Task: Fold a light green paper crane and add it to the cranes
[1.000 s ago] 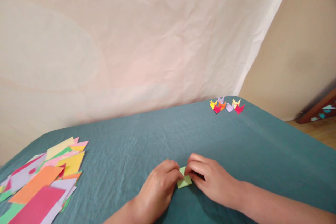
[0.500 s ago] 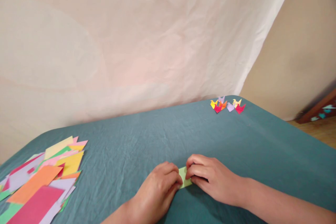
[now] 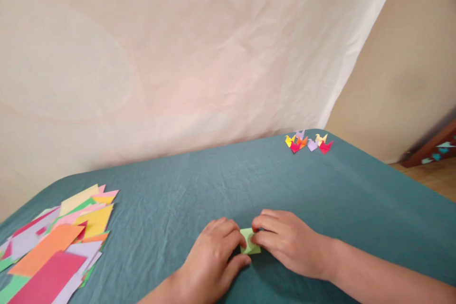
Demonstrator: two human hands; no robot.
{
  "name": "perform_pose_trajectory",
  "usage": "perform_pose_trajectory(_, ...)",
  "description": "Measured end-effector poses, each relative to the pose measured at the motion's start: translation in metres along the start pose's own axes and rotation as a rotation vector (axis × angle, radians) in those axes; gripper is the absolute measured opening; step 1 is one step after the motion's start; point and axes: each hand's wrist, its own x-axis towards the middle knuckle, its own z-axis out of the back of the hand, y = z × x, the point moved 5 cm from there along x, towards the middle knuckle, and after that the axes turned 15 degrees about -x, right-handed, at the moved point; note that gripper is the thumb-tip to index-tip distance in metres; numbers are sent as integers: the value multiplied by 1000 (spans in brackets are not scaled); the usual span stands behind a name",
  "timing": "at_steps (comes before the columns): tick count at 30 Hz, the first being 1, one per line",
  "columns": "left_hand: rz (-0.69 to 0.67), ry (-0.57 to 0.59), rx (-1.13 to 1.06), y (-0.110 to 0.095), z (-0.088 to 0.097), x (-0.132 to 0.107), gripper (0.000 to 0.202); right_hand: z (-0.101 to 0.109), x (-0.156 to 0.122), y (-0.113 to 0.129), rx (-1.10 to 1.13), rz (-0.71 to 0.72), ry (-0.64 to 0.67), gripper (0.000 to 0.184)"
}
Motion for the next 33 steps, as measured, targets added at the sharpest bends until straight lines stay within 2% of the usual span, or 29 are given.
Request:
perform_pose_trajectory(5, -117, 44, 180, -5, -11, -2, 18, 1, -5, 10, -62, 48, 86, 16)
perform_pose_trajectory(8, -138, 55, 191, -4, -14, -3, 21, 1, -6, 11, -51, 21, 84, 17)
perform_pose_trajectory(14, -26, -26, 31, 0, -7, -2, 13, -6, -5, 4, 123, -166, 81, 16)
perform_pose_trajectory(19, 81, -32, -42, 4, -3, 0, 9, -9, -5, 1, 189, -287, 105, 14)
perform_pose_trajectory(24, 107, -27, -38, 4, -3, -1, 4, -9, -6, -1, 217, -357, 101, 16)
perform_pose_trajectory(33, 119, -23, 34, 3, -6, 2, 13, -13, -7, -1, 194, -438, 96, 13)
